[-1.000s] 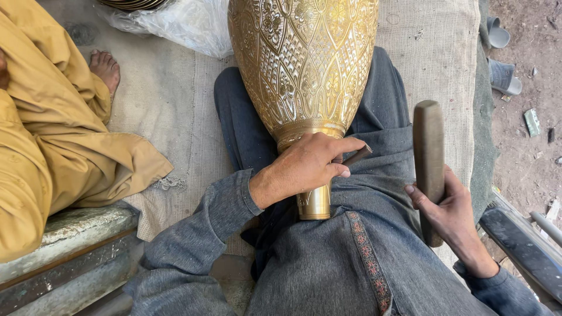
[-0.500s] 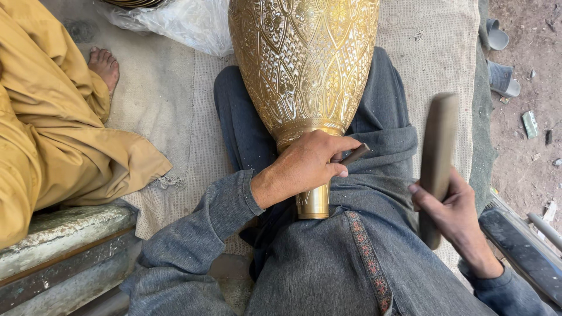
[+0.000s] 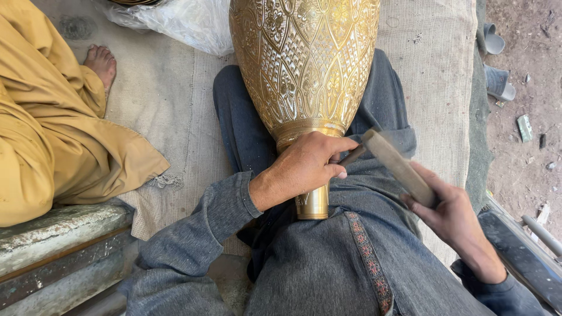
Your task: The person sits on the ground with a large engraved brass vase on their lap and decorates its narrow neck, holding a chisel against the metal and striking it with a wooden mallet to cut decorative patterns, repositioning the chisel repeatedly around the band. At the end they rest a hand on the vase.
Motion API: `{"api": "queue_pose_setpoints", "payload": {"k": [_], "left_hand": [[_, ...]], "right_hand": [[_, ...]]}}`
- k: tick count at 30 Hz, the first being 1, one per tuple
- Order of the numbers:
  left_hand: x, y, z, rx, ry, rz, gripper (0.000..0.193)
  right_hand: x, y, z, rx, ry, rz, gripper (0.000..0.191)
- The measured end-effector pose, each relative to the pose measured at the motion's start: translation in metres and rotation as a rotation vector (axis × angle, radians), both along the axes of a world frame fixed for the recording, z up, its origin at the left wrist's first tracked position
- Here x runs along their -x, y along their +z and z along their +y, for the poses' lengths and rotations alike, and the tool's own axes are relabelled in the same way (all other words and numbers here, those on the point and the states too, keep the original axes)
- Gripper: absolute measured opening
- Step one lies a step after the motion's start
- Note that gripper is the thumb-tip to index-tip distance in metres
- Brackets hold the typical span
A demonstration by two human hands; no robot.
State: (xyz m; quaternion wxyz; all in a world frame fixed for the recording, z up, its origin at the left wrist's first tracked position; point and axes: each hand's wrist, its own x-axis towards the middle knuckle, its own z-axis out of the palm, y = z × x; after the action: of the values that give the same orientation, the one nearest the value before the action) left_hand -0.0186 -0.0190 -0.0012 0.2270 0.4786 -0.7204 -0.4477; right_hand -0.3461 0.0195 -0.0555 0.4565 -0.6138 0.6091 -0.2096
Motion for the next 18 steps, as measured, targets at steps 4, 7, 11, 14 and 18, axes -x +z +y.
{"api": "queue_pose_setpoints", "payload": {"k": [4, 7, 11, 14, 18], "left_hand": [[-0.001, 0.002, 0.002, 0.01, 0.01, 0.017, 0.047], [-0.001, 0.003, 0.002, 0.032, 0.014, 0.03, 0.045], [-0.001, 0.002, 0.002, 0.002, 0.022, 0.012, 0.044], [-0.002, 0.001, 0.002, 0.055, 0.011, 0.032, 0.045], [-0.002, 0.001, 0.004, -0.012, 0.04, 0.053, 0.047]], "right_hand": [[-0.001, 0.004, 0.0, 0.005, -0.043, -0.112, 0.059], [0.0, 0.004, 0.0, 0.072, 0.063, 0.04, 0.065], [0.003, 0.001, 0.001, -0.103, -0.133, -0.272, 0.038], [0.008, -0.001, 0.002, 0.208, 0.214, 0.173, 0.067], [0.01, -0.003, -0.001, -0.072, -0.017, -0.032, 0.07]]}}
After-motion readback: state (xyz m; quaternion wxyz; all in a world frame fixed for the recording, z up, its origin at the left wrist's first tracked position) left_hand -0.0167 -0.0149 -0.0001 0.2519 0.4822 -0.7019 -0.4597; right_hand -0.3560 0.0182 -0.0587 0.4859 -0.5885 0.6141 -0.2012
